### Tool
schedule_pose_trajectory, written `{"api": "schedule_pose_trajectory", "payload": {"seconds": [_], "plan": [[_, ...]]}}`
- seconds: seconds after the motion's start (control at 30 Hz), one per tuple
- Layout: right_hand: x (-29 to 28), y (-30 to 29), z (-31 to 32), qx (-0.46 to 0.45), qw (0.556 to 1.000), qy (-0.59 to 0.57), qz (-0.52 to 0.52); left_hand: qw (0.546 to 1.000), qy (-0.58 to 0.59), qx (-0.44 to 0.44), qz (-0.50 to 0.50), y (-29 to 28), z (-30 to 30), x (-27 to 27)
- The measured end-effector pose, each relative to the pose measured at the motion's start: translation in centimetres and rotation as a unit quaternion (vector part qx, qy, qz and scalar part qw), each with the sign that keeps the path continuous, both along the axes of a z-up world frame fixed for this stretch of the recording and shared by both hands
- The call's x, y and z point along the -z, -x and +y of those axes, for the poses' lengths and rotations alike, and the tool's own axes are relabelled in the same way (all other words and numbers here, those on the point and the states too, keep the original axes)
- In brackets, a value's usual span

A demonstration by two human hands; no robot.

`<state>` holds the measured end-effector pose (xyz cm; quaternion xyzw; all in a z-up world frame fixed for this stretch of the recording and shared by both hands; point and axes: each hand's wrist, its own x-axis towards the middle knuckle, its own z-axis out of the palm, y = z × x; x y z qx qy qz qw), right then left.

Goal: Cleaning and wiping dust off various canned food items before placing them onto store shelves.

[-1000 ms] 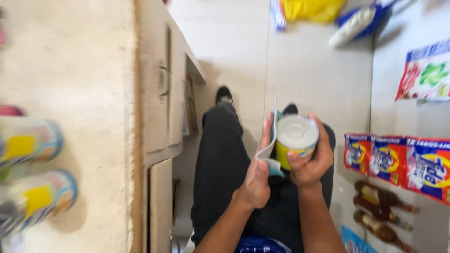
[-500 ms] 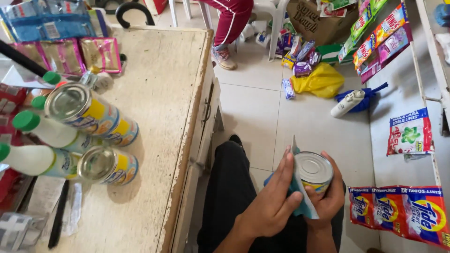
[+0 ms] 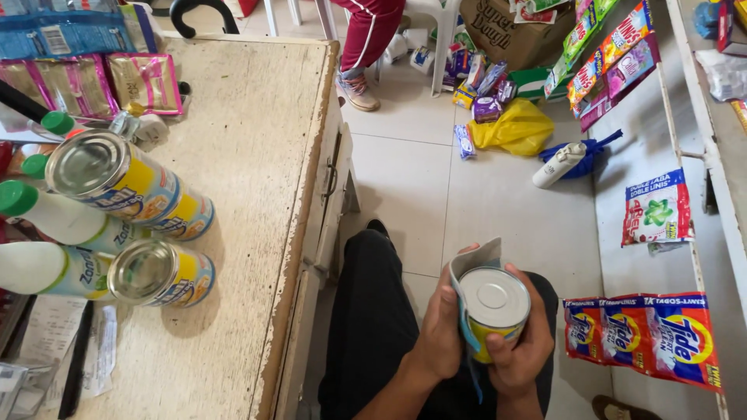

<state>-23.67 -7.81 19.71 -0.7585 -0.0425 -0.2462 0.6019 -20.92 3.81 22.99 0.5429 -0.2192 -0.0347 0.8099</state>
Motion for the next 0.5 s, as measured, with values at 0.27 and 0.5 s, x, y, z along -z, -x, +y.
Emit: {"api": "schedule_pose_trajectory", "payload": {"seconds": [0.27, 0.5], "plan": [[1.0, 0.1, -0.2, 0.014, 0.999, -0.032, 0.04, 0.999, -0.001, -0.006, 0.044, -0.7, 0.2, -1.0], [1.2, -0.4, -0.4, -0.003, 0.998, -0.033, 0.06, 0.999, 0.001, -0.007, 0.051, -1.2, -0.1, -0.6]]}}
